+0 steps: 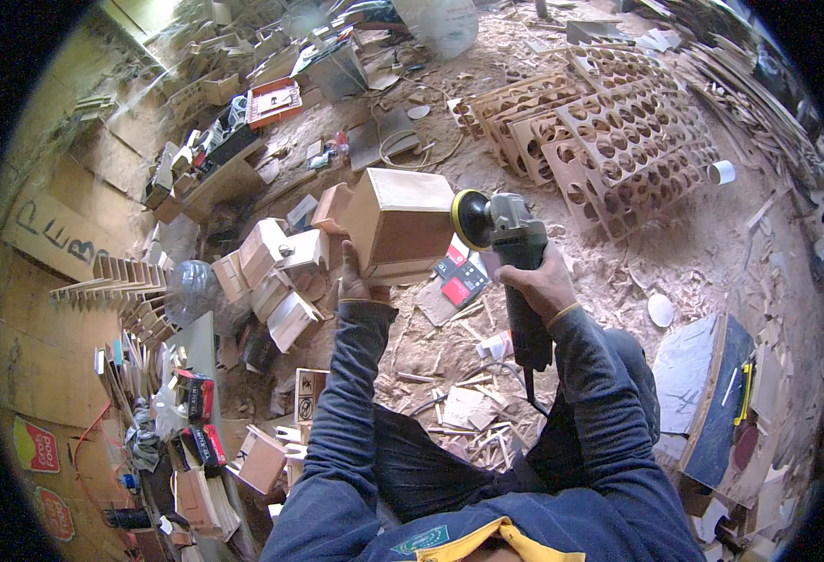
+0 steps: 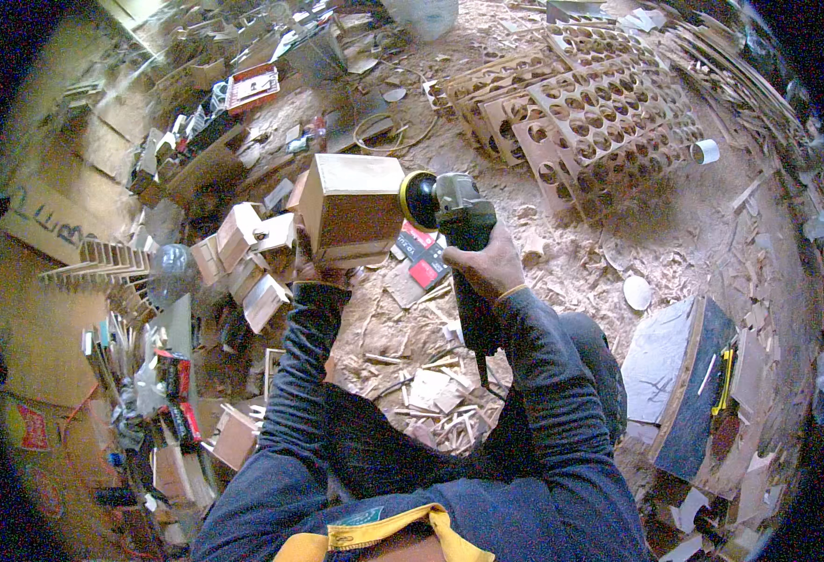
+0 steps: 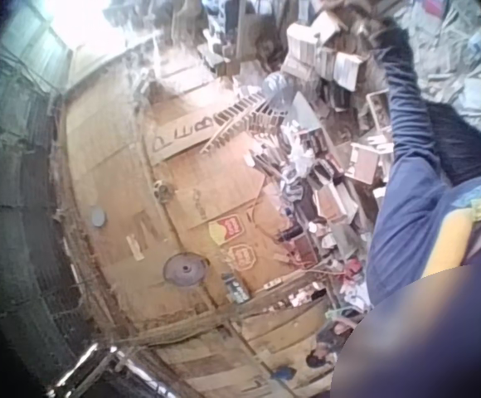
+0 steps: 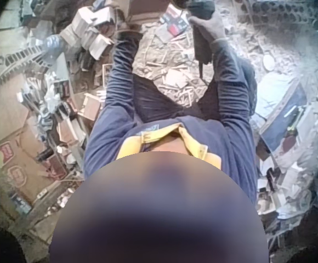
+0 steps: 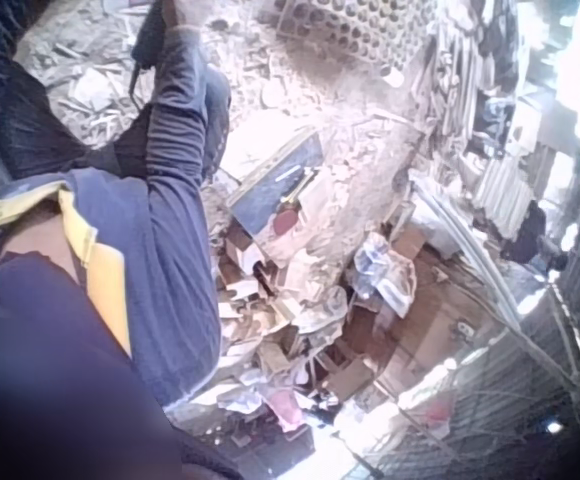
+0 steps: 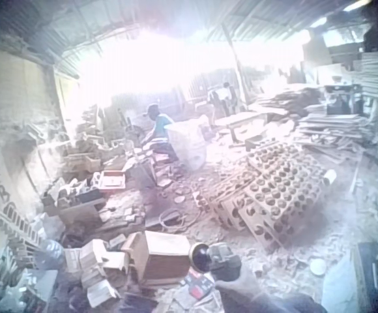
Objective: The person sits on the floor and uses an angle grinder with a sanding disc to smooth the surfaces of small wooden boxes. They repeatedly pick up a box, sand its faces and edges, then place it aside and pick up another box to continue the process.
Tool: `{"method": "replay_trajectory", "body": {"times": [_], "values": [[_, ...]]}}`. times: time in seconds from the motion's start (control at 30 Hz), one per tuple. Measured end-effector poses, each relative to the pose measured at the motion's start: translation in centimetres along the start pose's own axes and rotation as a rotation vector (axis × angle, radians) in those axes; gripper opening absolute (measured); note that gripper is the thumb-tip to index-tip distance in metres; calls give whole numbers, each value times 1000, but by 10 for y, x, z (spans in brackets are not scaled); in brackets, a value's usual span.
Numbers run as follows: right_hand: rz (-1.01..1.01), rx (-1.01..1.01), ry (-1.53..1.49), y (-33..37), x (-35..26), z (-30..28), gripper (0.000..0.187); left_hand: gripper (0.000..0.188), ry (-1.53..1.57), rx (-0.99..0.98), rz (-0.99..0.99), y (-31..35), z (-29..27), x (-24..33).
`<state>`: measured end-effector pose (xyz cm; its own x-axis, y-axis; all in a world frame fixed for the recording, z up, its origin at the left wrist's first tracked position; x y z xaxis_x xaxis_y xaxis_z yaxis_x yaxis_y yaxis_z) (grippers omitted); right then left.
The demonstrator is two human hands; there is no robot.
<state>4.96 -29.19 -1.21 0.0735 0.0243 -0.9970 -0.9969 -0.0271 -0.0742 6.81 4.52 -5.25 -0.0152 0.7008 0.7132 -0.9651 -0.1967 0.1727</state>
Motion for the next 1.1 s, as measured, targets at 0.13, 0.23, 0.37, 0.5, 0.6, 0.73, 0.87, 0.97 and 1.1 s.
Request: {"method": "replay_trajectory", "body": {"times": [0.13, 0.23, 0.37, 0.5, 0.6, 0.73, 0.87, 0.97, 1.1], "values": [[-51, -27, -46, -2, -5, 10, 49, 59, -33, 39, -10, 7, 3, -9], [-50, -46, -25, -2, -7, 19, 60, 57, -50, 46, 15, 15, 11, -11], [-128, -91, 6, 3, -16, 31, 51, 57, -77, 49, 23, 22, 19, -17], [-131, -65, 54, 5, -22, 37, 58, 60, -157, 144, -29, 20, 11, -26], [-84, -35, 82, 6, -16, 31, 72, 63, -172, 96, -74, 16, 9, -31], [-63, -1, 64, 4, 1, 7, 59, 63, -131, 110, -45, 16, 3, -19], [72, 84, 203, -5, 24, -16, 62, 63, -14, 74, -57, 10, 6, -5], [192, 161, 213, -4, 30, -29, 68, 64, 43, -44, -70, 7, 16, -5], [85, 254, 136, 4, 12, -36, 64, 65, 61, -58, -68, 7, 15, -7]]}}
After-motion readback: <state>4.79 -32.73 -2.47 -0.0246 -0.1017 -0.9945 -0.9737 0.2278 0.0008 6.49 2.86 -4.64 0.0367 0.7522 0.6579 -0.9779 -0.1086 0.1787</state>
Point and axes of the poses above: each hand's wrist, its own y-axis away from the middle knuckle, its own z-axis out of the palm, x = y × z, the point moved 7 cm from there along -y, towards the middle knuckle, and after that the axes turned 7 degrees about -z, right-handed, at the moved point
